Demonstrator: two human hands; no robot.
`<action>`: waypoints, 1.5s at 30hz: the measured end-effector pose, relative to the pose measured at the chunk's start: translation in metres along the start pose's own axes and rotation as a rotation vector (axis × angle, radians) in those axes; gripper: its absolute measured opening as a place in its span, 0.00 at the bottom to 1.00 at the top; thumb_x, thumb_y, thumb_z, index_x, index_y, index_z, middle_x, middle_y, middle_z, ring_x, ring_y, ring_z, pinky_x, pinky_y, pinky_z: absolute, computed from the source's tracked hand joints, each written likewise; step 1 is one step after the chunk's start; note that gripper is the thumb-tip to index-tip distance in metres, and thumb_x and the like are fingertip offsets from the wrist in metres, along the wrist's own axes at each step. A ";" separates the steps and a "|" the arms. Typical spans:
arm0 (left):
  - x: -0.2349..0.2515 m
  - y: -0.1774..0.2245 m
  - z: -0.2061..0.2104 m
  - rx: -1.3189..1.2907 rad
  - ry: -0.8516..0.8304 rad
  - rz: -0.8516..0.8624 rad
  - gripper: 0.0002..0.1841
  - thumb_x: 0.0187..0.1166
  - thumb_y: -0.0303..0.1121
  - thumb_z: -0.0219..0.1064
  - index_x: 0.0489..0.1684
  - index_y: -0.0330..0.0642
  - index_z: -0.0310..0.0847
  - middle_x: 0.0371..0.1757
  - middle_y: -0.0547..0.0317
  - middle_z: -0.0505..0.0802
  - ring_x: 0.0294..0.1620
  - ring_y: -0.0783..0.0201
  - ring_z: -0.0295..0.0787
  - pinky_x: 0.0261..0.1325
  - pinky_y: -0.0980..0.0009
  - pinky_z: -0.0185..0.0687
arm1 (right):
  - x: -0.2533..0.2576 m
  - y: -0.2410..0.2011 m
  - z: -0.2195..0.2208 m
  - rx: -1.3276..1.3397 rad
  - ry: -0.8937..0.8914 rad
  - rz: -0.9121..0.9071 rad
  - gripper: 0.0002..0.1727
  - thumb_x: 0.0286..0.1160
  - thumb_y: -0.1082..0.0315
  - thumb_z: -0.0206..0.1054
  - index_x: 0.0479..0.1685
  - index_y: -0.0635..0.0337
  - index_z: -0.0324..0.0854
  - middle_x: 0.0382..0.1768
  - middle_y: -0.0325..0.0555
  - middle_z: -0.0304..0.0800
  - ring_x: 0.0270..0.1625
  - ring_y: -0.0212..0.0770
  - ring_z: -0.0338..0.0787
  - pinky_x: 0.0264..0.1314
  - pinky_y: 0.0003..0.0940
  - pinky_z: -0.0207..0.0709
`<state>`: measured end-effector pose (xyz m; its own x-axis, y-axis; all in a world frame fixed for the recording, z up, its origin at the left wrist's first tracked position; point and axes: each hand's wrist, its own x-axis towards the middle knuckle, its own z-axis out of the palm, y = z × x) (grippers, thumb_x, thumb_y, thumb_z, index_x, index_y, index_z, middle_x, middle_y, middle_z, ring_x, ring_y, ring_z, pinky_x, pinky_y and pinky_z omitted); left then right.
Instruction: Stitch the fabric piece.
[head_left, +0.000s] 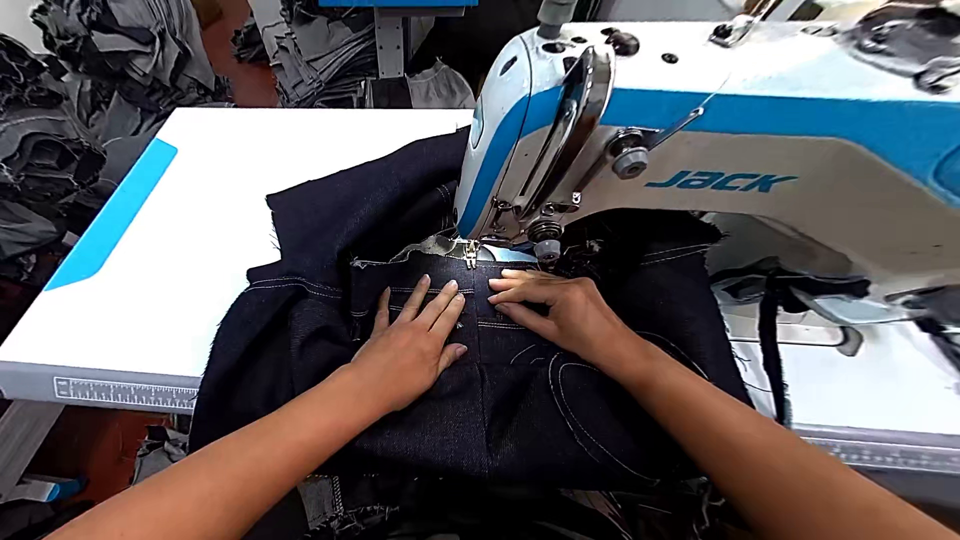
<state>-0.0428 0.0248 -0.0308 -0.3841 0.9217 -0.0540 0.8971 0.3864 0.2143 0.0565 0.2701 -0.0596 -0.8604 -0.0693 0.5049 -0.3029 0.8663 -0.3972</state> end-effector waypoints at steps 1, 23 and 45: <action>0.001 0.000 -0.001 0.005 -0.011 -0.005 0.33 0.93 0.54 0.45 0.94 0.49 0.55 0.96 0.61 0.59 0.97 0.45 0.42 0.85 0.23 0.38 | 0.000 0.001 0.000 0.002 0.004 -0.004 0.13 0.79 0.63 0.66 0.45 0.55 0.96 0.56 0.45 0.97 0.68 0.45 0.92 0.78 0.41 0.79; 0.051 -0.031 -0.017 -0.045 -0.093 -0.004 0.32 0.92 0.56 0.46 0.94 0.56 0.58 0.97 0.63 0.57 0.98 0.41 0.37 0.85 0.22 0.29 | 0.034 0.032 0.001 -0.037 -0.008 0.156 0.13 0.76 0.59 0.69 0.37 0.59 0.95 0.44 0.50 0.98 0.49 0.45 0.97 0.54 0.45 0.85; -0.105 0.055 -0.032 0.320 -0.613 -0.140 0.46 0.78 0.26 0.67 0.97 0.39 0.40 0.91 0.16 0.45 0.69 0.07 0.72 0.61 0.33 0.80 | -0.062 -0.085 -0.062 -0.436 -0.764 0.420 0.83 0.23 0.35 0.93 0.97 0.47 0.48 0.96 0.56 0.41 0.89 0.85 0.48 0.64 0.96 0.54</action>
<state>0.0399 -0.0517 0.0178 -0.3929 0.6791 -0.6200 0.9044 0.4074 -0.1269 0.1611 0.2312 -0.0098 -0.9443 0.1184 -0.3071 0.1355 0.9902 -0.0349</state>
